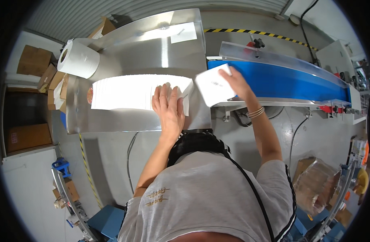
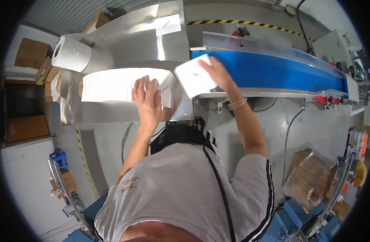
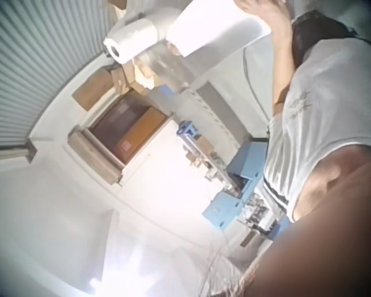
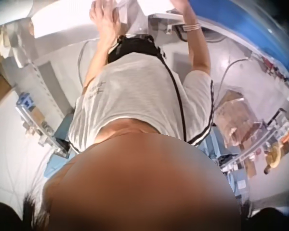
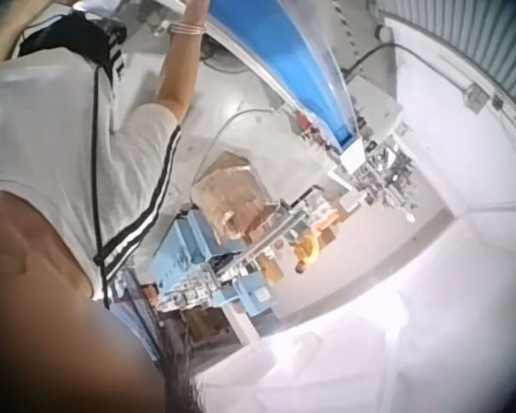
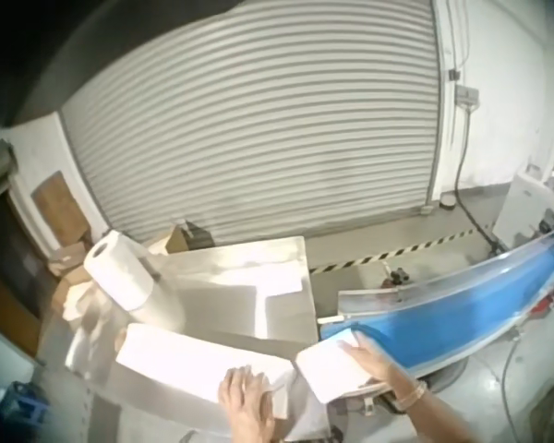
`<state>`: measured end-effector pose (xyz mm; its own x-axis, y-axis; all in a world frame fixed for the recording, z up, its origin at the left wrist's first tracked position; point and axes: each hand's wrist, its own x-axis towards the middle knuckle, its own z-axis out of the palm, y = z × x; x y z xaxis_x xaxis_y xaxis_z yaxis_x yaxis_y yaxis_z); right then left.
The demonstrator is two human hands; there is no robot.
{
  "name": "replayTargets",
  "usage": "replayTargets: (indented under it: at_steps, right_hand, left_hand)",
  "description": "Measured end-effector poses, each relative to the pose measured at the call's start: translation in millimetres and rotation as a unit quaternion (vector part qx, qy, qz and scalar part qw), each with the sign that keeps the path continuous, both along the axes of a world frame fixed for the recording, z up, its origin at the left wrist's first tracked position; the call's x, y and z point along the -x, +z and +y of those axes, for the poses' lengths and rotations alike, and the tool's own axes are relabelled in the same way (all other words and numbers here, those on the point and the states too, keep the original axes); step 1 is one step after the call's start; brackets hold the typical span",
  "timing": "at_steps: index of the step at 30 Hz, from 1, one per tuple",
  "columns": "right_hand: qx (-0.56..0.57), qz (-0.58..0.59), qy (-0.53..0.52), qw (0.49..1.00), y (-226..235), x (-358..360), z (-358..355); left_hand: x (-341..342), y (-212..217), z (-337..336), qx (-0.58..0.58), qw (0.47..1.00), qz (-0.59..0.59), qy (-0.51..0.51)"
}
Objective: Loading stacks of paper napkins from a conveyor belt into a packaging machine.
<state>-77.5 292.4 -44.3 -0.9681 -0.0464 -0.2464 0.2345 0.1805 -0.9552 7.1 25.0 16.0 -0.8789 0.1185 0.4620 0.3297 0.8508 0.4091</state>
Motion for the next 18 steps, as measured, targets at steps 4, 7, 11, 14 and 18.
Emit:
replayTargets:
  at_steps: [4, 7, 11, 14, 18]
  right_hand:
    - [-0.250, -0.022, -0.142, 0.958, -9, 17, 61]
    - [-0.553, 0.068, -0.252, 0.791, -3, 6, 72]
    - [-0.330, 0.239, -0.004, 0.913, 25, -6, 36]
    - [-0.124, 0.212, 0.204, 0.948, 35, -12, -29]
    - [-0.172, 0.385, 0.261, 0.868, 28, -3, -65]
  left_hand:
    - [1, -5, -2, -0.018, 1.000, 0.014, 0.000]
    - [0, -4, -1, -0.035, 0.999, 0.018, 0.002]
    - [-1, 0, -1, -0.016, 0.999, 0.029, 0.009]
    - [-3, 4, -1, 0.002, 1.000, 0.014, 0.002]
    - [-3, 7, -5, 0.023, 1.000, 0.012, -0.001]
